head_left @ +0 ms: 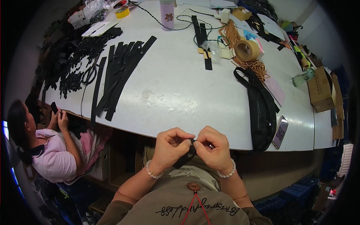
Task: Assembling plastic buckles and sliders onto black webbing straps at a manufacturing workbench.
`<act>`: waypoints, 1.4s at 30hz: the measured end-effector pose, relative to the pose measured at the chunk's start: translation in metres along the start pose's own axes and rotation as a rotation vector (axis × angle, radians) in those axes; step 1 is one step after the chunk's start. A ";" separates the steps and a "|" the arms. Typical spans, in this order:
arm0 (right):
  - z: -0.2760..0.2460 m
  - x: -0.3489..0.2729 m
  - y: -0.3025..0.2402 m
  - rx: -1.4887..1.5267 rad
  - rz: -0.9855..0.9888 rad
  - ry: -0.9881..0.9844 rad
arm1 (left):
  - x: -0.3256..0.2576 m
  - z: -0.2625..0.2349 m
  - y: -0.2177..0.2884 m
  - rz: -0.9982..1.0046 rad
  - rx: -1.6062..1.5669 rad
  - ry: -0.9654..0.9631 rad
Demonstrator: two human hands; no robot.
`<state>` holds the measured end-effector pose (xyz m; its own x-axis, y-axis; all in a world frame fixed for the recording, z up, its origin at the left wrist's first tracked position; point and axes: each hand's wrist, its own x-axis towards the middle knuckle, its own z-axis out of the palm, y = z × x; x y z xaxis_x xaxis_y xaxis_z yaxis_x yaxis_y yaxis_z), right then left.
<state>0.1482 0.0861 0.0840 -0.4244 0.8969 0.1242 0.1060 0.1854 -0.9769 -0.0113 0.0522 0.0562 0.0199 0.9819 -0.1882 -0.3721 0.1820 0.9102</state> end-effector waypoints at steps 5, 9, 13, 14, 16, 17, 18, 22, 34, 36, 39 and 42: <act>0.006 -0.003 -0.004 -0.106 -0.063 0.071 | 0.000 0.002 0.005 0.037 -0.019 0.018; 0.008 -0.008 0.002 0.065 0.038 0.056 | -0.002 0.006 0.006 0.069 -0.048 0.045; 0.001 -0.009 0.000 -0.088 0.094 -0.004 | -0.004 0.008 0.006 0.042 0.001 0.021; 0.001 -0.008 -0.002 -0.086 0.093 -0.004 | -0.005 0.008 0.006 0.040 0.031 0.013; 0.001 -0.006 -0.004 -0.281 -0.102 0.005 | -0.007 0.009 0.008 0.047 0.042 0.020; 0.000 -0.005 -0.005 -0.281 -0.103 0.006 | -0.006 0.008 0.008 0.054 0.051 0.026; -0.001 -0.005 -0.005 -0.238 -0.083 -0.006 | -0.006 0.007 0.007 0.054 0.051 0.025; -0.002 -0.005 0.000 -0.136 -0.117 -0.046 | -0.004 0.003 0.007 0.095 0.075 0.020; 0.006 -0.007 0.000 -0.094 -0.154 0.056 | -0.003 -0.002 0.010 0.025 -0.026 -0.080; 0.008 -0.007 0.000 -0.108 -0.166 0.088 | -0.003 -0.001 0.010 0.036 -0.019 -0.084; 0.012 -0.007 0.002 -0.128 -0.194 0.148 | -0.004 0.002 0.009 0.061 -0.019 -0.065; 0.015 -0.007 0.003 -0.126 -0.207 0.201 | -0.006 0.004 0.007 0.080 -0.003 -0.053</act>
<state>0.1379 0.0746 0.0778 -0.2639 0.8941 0.3619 0.1518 0.4090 -0.8998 -0.0100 0.0478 0.0658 0.0394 0.9947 -0.0954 -0.3772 0.1032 0.9204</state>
